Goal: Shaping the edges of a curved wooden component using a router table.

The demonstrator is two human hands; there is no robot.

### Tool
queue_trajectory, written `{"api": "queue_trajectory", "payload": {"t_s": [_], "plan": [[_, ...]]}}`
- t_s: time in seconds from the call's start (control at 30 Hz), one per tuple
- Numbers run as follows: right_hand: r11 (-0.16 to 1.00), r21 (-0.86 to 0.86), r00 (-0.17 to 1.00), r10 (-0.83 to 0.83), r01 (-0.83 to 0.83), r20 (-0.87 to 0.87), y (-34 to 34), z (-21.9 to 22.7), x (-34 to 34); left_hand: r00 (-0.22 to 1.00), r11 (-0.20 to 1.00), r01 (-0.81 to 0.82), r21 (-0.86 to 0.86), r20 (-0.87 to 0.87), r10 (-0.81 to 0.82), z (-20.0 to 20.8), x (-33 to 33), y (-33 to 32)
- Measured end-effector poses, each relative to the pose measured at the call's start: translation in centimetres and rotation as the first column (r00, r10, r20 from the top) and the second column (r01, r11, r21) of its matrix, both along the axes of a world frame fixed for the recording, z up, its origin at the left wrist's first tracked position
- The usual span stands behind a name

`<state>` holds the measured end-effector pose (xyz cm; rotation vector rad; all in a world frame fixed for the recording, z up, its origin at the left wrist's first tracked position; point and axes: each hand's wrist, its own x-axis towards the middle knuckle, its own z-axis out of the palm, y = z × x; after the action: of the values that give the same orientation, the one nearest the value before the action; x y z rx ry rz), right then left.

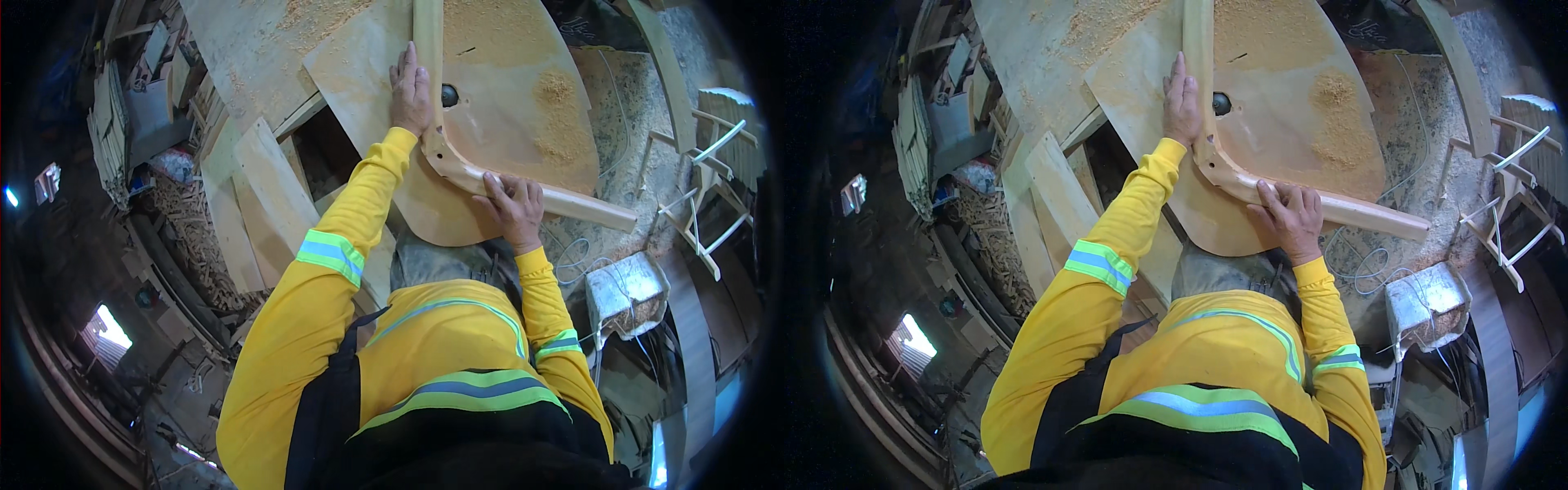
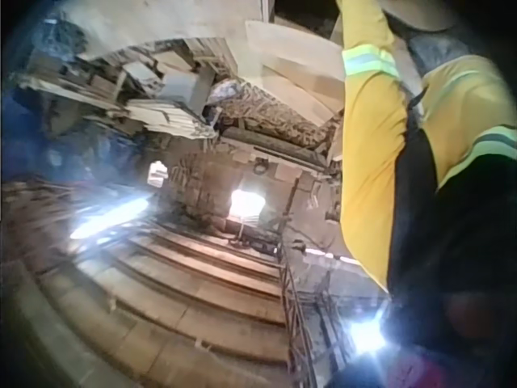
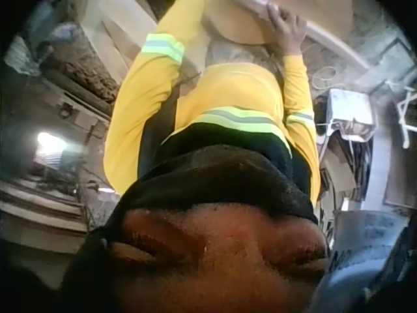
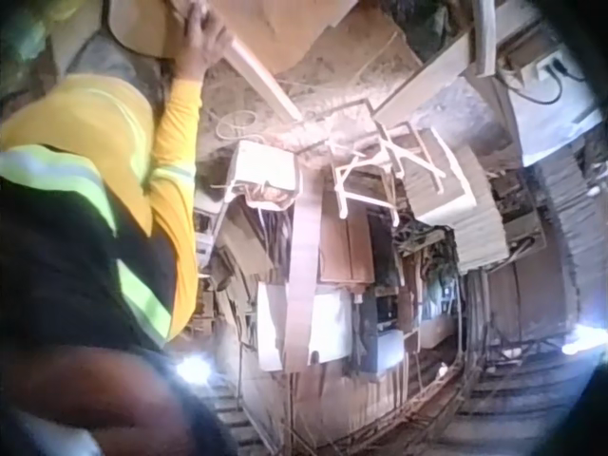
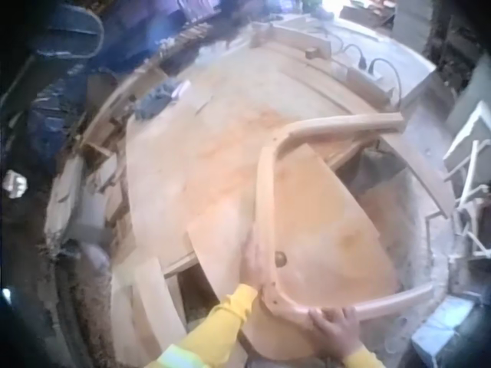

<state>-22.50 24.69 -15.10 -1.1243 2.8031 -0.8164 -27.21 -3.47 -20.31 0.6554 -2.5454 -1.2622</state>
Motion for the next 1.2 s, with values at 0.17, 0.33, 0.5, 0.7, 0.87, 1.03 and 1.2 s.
{"api": "queue_trajectory", "payload": {"t_s": [0.17,0.33,0.5,0.7,0.87,1.03,1.2], "plan": [[1.000,0.003,1.000,-0.006,0.006,-0.006,-0.5,0.2,0.0,1.000,1.000,0.020,0.002,0.001,-0.020,0.2,-0.6,-0.4],[0.999,0.000,0.999,-0.034,0.034,0.001,-0.8,-0.2,0.4,0.999,0.999,0.035,0.029,0.031,-0.036,0.5,-1.0,-0.5],[0.998,-0.022,0.998,-0.061,0.061,0.003,-1.5,-0.1,0.5,0.998,0.998,0.052,0.034,0.031,-0.053,0.6,-1.5,-0.9],[0.996,-0.010,0.996,-0.091,0.091,-0.004,-1.9,-0.1,0.6,0.996,0.996,0.079,0.033,0.045,-0.080,0.7,-2.1,-1.1],[0.994,-0.027,0.994,-0.107,0.108,0.011,-2.2,-0.3,0.7,0.995,0.993,0.090,0.079,0.038,-0.093,0.9,-2.6,-1.2],[0.991,-0.019,0.991,-0.132,0.132,0.013,-2.7,-0.4,0.9,0.993,0.992,0.107,0.073,0.042,-0.110,0.7,-3.1,-1.5],[0.989,-0.010,0.989,-0.146,0.146,0.005,-3.2,-0.5,1.0,0.991,0.989,0.133,0.060,0.024,-0.135,0.2,-3.5,-2.0]]}}
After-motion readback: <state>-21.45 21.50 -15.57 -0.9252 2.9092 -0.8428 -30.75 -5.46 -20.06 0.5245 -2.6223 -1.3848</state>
